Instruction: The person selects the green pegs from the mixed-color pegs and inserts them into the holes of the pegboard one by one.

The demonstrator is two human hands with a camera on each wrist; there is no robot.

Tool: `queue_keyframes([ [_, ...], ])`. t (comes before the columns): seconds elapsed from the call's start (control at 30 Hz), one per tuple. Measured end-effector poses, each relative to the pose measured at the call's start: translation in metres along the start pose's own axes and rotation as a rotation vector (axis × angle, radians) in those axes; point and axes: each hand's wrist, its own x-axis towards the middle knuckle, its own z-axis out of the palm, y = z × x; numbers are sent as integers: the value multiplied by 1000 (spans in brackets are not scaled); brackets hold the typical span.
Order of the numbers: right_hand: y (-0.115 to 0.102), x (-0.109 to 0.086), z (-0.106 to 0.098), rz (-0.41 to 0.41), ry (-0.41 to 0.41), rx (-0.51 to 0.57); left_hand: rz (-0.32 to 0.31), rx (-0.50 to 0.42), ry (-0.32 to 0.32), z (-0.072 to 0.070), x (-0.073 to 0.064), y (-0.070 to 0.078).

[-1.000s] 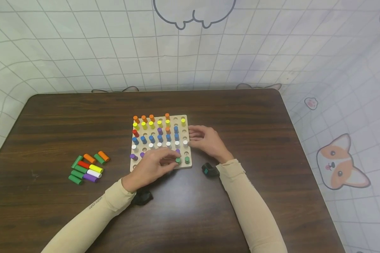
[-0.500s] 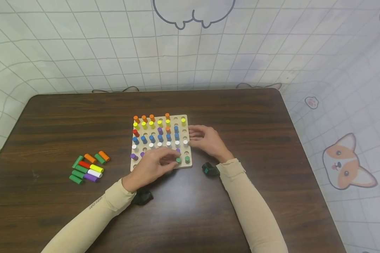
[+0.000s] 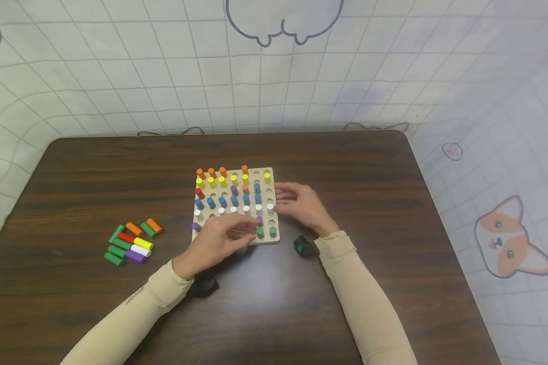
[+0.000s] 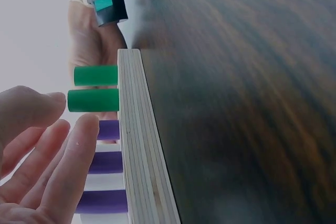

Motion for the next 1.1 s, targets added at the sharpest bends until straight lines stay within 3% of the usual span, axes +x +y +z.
queue_keyframes([
  [0.4,1,0,2,12,-7,13,-40,31,-4,-12,-9,-4],
  [0.6,1,1,2,6,-1,9,-50,0,-2,-19,-11,-4],
  [1.1,2,2,1,5,-8,16,-58,56,59,-38,-16,-7],
])
